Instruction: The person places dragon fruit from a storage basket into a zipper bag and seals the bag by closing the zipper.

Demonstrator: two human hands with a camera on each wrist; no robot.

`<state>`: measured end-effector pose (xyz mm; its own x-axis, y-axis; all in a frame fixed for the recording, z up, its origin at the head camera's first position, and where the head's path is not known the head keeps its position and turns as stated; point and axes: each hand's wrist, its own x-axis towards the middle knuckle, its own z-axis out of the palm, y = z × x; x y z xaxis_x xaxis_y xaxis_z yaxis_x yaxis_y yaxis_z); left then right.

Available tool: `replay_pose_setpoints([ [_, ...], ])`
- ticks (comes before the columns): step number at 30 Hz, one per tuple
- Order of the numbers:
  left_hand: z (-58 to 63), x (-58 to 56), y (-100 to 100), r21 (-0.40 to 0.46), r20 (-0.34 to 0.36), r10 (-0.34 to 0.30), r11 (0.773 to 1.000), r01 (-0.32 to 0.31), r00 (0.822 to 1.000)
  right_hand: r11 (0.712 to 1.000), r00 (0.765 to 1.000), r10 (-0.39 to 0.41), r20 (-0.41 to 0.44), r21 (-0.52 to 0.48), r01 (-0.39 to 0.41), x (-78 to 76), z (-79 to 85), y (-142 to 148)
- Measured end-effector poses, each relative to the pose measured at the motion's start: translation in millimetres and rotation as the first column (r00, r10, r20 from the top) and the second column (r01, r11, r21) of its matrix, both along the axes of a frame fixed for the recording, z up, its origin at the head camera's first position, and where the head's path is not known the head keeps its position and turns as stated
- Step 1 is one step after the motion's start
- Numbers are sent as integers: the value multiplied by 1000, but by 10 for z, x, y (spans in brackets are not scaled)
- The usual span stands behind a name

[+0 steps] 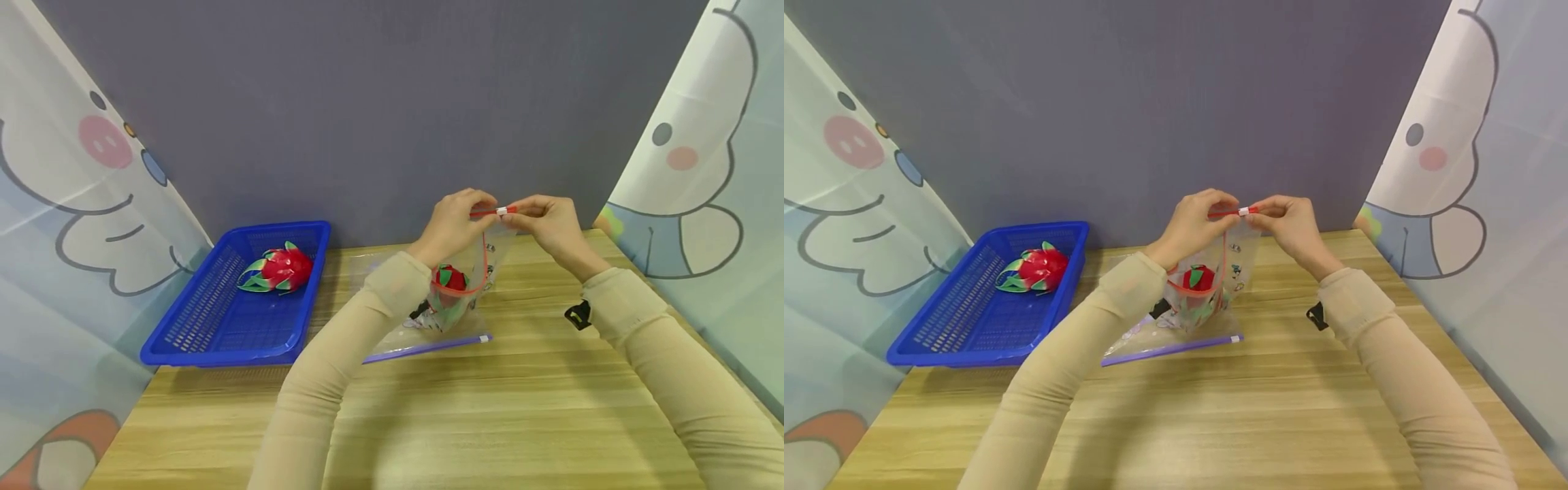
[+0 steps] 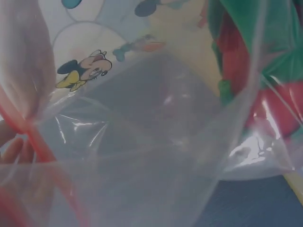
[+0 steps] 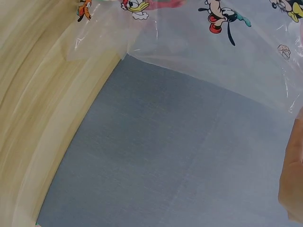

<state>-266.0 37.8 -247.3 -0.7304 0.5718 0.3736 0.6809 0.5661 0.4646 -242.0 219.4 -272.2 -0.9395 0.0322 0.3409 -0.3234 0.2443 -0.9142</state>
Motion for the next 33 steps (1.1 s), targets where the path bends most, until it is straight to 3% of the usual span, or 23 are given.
replay_pose_setpoints([
  [8, -86, -135, 43, 93, 28, -119, 989, 116, 992, 999, 999, 20, -45, 33, -19, 5, -45, 32],
  [15, -140, -181, 54, 143, 20, -116, 983, 112, 993, 997, 993, 60, -100, 46, -56, 21, -78, 43],
  [23, -154, -152, 30, 154, -95, -125, 978, 138, 988, 984, 982, 38, -184, 176, -5, 54, -75, 32],
  [33, -129, -159, 42, 133, -66, -146, 979, 153, 987, 989, 950, 59, -306, 150, -13, 65, -126, 15],
])
